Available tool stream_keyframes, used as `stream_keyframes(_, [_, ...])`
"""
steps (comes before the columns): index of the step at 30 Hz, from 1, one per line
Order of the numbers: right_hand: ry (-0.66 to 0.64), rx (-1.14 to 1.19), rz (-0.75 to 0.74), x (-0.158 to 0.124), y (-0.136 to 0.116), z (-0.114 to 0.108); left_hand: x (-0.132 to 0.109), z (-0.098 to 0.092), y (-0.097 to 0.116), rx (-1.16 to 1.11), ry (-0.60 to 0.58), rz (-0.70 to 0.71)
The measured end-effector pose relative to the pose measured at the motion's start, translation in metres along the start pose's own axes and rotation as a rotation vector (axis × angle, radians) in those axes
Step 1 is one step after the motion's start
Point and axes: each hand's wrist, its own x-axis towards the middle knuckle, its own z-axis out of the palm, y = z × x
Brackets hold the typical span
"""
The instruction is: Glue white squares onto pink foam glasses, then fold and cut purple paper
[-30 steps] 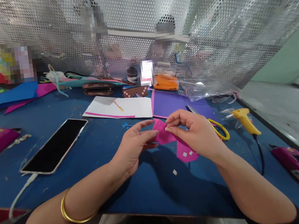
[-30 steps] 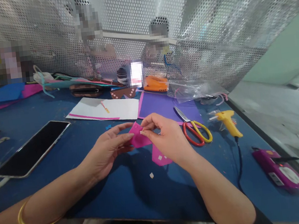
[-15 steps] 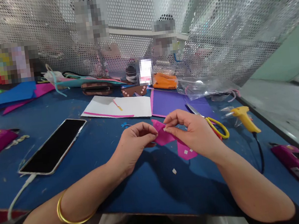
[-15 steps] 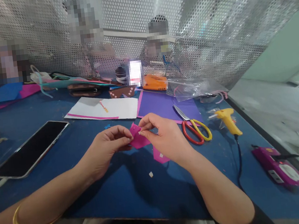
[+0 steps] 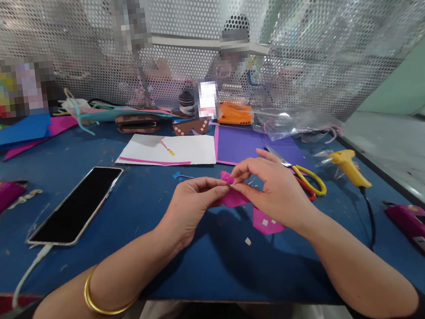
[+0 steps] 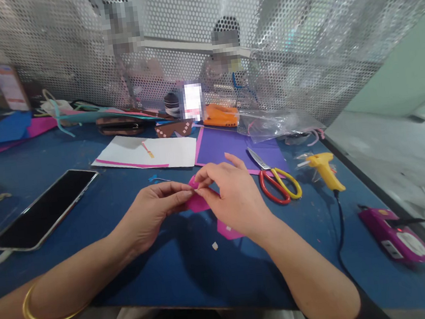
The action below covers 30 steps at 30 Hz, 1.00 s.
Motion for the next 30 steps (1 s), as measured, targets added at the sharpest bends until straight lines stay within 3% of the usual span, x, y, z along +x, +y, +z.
stream_keyframes(12, [0.000,0.000,0.006,-0.0009,0.0000,0.0052,-0.0012,0.0034,0.0020,0.044,-0.001,0.011])
stream_keyframes(19, [0.071,0.036,0.047,-0.0019,-0.0002,0.0048,-0.0006,0.0028,0.0009,0.067,0.026,0.039])
stream_keyframes(22, [0.116,0.088,0.105,-0.0011,-0.0013,0.0013,0.0001,0.0034,0.0006,0.061,0.023,0.053])
stream_keyframes(30, [0.020,0.267,0.300,-0.0005,-0.0051,0.0031,-0.0012,0.0043,-0.0005,0.039,0.019,0.055])
